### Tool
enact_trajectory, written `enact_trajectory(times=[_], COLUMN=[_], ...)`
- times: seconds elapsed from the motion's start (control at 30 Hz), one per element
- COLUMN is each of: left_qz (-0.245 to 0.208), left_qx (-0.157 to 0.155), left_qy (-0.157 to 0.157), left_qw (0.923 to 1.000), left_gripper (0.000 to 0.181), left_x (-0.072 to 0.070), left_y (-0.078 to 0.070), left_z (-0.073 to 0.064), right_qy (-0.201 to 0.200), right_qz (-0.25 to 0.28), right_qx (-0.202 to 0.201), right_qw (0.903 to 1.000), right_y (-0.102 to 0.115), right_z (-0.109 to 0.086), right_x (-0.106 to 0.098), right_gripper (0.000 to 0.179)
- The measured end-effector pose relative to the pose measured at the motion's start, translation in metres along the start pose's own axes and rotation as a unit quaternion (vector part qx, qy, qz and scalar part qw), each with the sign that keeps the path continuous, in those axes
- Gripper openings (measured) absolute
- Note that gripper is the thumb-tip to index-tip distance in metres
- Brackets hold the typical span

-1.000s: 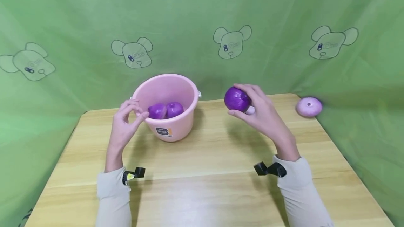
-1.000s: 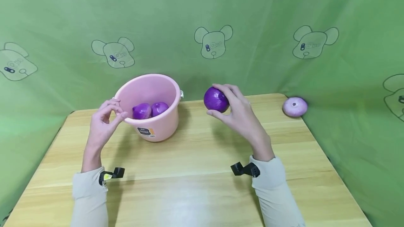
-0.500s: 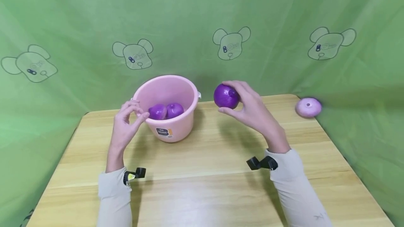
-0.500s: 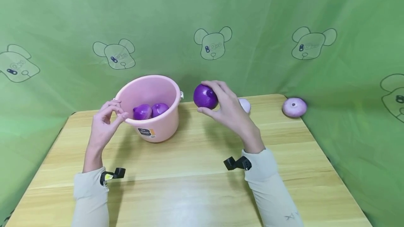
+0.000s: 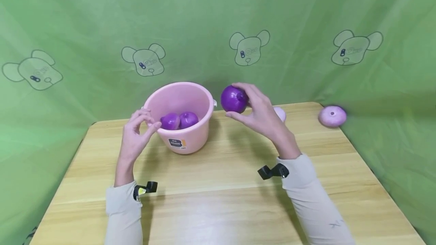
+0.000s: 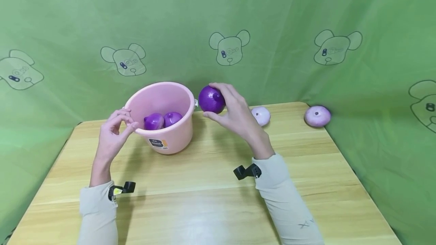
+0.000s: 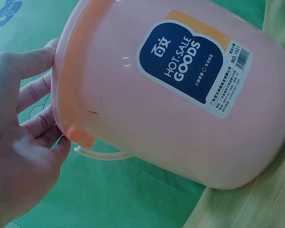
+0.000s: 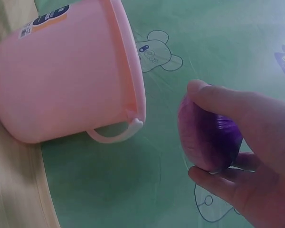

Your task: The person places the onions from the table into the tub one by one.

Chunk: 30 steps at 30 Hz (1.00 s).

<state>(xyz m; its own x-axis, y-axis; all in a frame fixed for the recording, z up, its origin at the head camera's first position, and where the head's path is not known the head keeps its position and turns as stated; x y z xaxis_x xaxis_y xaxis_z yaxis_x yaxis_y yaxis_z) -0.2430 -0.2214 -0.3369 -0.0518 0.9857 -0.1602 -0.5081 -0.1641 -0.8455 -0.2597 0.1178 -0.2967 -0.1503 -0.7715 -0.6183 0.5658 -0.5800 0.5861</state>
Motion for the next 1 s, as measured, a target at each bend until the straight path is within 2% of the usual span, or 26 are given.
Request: enact_trajectory(times=[0.37, 0.67, 1.0], left_qz=[0.007, 0.015, 0.017], left_qx=[-0.004, -0.003, 0.0], left_qy=[0.002, 0.003, 0.001], left_qw=[1.0, 0.9999, 0.9999], left_gripper=[0.011, 0.011, 0.01], left_x=[0.0, 0.002, 0.0], left_y=[0.0, -0.002, -0.002], left_z=[0.001, 0.001, 0.001], right_qy=[0.019, 0.022, 0.017], right_qz=[0.001, 0.014, 0.029], right_qx=[0.006, -0.02, -0.031], right_qw=[0.9998, 0.9995, 0.999], right_y=[0.011, 0.023, 0.03], right_z=[0.01, 0.017, 0.024], right_x=[0.02, 0.035, 0.047], right_gripper=[0.078, 0.079, 0.076])
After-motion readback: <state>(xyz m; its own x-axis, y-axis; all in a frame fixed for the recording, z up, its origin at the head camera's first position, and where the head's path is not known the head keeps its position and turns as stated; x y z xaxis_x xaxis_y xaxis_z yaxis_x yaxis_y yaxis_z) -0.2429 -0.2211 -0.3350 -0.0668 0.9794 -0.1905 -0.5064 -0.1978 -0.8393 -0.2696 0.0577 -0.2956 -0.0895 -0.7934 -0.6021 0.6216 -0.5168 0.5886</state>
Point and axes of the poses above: each hand's wrist, its own z-axis towards the middle knuckle, its own x-axis out of the palm, y = z × x, the point moved 7 cm from there along z, towards the middle knuckle, and after that the axes turned 1 degree about -y, right-handed, at the moved point
